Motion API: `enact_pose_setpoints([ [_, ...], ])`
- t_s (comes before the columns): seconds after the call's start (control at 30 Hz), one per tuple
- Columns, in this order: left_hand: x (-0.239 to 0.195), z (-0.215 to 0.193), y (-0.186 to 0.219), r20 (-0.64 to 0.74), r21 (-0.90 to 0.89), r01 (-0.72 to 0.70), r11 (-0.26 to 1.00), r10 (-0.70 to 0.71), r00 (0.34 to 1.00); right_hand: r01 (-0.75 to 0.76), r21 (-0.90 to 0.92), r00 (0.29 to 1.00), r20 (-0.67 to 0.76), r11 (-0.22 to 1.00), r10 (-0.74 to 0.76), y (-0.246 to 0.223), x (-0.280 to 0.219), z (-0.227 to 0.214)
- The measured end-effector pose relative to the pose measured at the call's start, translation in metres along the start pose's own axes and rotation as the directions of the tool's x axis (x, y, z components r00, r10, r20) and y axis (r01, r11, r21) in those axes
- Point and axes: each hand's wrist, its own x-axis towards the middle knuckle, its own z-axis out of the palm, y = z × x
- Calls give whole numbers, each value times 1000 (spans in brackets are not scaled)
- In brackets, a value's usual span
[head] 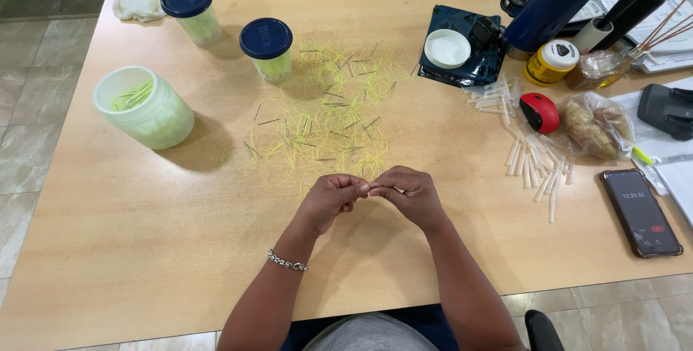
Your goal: The person sits at a table and repeatedly picks up small metal hooks and yellow fishing line. They thread the line through the eye of the hook and tie a knot to secure it. The completed rigs are placed on the table, and the person occasionally reaches for more hooks or line from nearby containers.
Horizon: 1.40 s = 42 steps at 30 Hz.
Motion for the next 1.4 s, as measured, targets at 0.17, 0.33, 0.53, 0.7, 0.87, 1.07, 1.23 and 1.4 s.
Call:
enact_pose_setpoints([
  [0.17,3,1,-9,-30,-58,-11,998,10,999,55,-62,998,-28,997,-57,6,-2,2],
  [0.33,-4,13,0,-51,-60,-26,998,23,998,79,-91,996,-45,993,-83,8,-2,0],
  [0.53,-5,10,5,-91,13,-64,998,64,994,86,-75,991,-94,993,-93,1,2,0],
  [0.7,2,4,-7,-58,1,-59,998,59,997,126,-93,989,-63,988,-132,6,0,0],
  [0.87,-2,10,-4,-66,-44,-50,998,47,997,136,-125,988,-61,983,-145,2,1,2],
  [1.07,-1,14,-7,-84,-96,-38,995,30,996,160,-156,982,-73,975,-172,5,0,5],
  [1.23,-6,19,-3,-75,-152,-49,987,38,996,162,-188,977,-105,969,-184,-5,4,7],
  [1.4,-9,20,-1,-51,-186,-115,976,107,993,231,-308,938,-181,923,-295,4,2,9],
])
